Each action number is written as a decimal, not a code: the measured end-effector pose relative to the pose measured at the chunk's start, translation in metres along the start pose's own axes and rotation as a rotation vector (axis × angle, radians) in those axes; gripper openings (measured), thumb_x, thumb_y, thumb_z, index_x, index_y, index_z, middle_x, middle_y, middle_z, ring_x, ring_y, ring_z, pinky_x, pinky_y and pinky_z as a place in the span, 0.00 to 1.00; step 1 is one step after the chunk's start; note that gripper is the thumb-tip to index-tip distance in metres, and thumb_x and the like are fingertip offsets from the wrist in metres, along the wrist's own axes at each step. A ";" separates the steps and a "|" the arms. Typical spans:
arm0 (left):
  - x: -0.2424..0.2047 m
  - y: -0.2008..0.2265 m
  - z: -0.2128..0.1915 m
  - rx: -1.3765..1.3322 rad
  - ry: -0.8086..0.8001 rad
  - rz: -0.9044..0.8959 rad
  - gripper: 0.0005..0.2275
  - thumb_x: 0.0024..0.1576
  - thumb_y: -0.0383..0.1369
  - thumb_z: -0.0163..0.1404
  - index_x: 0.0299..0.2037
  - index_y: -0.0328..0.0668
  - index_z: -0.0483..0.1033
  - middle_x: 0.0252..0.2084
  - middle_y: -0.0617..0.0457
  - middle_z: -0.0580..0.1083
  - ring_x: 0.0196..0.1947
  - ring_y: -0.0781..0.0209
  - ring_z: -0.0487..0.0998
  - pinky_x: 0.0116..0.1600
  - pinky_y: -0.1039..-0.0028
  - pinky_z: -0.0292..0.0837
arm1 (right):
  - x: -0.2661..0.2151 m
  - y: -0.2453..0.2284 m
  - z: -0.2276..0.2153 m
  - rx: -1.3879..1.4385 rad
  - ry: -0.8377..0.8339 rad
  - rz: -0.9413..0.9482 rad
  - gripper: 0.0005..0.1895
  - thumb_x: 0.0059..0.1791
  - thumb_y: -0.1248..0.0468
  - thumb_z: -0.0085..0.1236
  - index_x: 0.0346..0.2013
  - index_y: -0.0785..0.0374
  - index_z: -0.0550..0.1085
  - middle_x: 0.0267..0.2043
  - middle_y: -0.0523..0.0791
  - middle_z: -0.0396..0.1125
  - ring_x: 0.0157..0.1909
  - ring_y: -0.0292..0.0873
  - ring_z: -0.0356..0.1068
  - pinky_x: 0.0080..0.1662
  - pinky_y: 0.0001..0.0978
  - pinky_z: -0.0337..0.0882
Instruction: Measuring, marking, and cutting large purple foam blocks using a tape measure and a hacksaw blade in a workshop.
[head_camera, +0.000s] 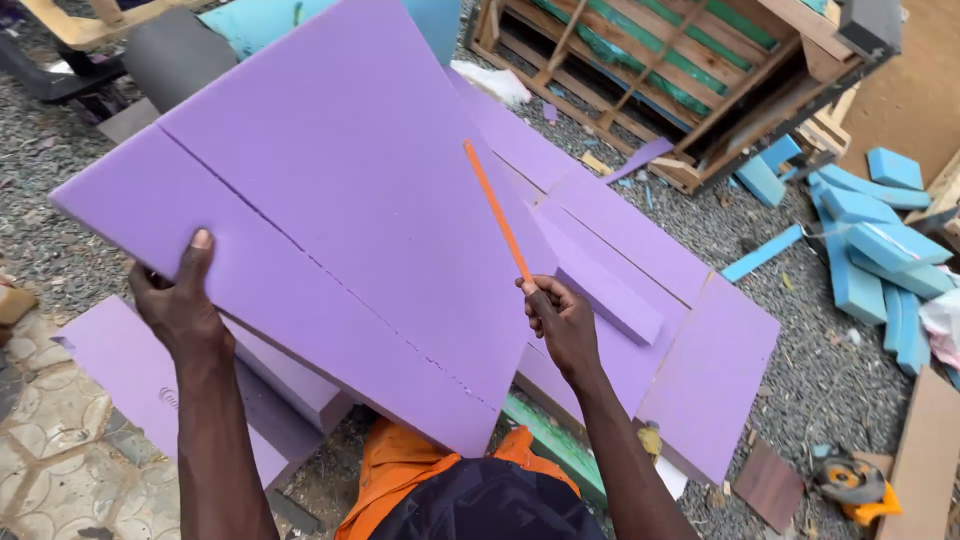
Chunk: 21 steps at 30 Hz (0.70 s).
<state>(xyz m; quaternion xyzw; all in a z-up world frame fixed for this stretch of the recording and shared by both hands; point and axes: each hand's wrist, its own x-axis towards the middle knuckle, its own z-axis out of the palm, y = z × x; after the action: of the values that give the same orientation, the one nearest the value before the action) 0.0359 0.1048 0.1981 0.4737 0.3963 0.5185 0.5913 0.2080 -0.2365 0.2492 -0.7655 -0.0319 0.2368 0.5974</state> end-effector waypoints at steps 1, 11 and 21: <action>-0.027 0.011 0.004 0.002 -0.043 -0.014 0.28 0.50 0.41 0.69 0.56 0.41 0.69 0.53 0.51 0.77 0.49 0.60 0.81 0.53 0.72 0.85 | -0.013 0.007 -0.020 0.013 0.042 0.012 0.16 0.53 0.57 0.55 0.47 0.63 0.81 0.24 0.40 0.60 0.26 0.34 0.55 0.31 0.25 0.56; -0.230 0.101 0.072 0.138 -0.407 0.689 0.42 0.51 0.26 0.72 0.70 0.38 0.52 0.65 0.31 0.62 0.66 0.34 0.65 0.70 0.47 0.70 | -0.162 0.169 -0.241 0.007 0.492 0.187 0.13 0.55 0.61 0.55 0.50 0.61 0.81 0.27 0.42 0.67 0.27 0.36 0.59 0.30 0.26 0.60; -0.281 0.104 0.177 -0.206 -0.742 0.456 0.47 0.41 0.35 0.74 0.69 0.38 0.56 0.65 0.46 0.62 0.70 0.48 0.64 0.78 0.62 0.61 | -0.280 0.221 -0.275 0.208 0.967 0.143 0.14 0.58 0.64 0.52 0.56 0.65 0.77 0.29 0.42 0.65 0.28 0.33 0.58 0.29 0.23 0.58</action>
<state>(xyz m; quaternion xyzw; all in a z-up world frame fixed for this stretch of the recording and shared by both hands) 0.1394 -0.1977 0.3348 0.6415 -0.0108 0.4676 0.6081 0.0189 -0.6394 0.1827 -0.7244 0.3250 -0.1031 0.5992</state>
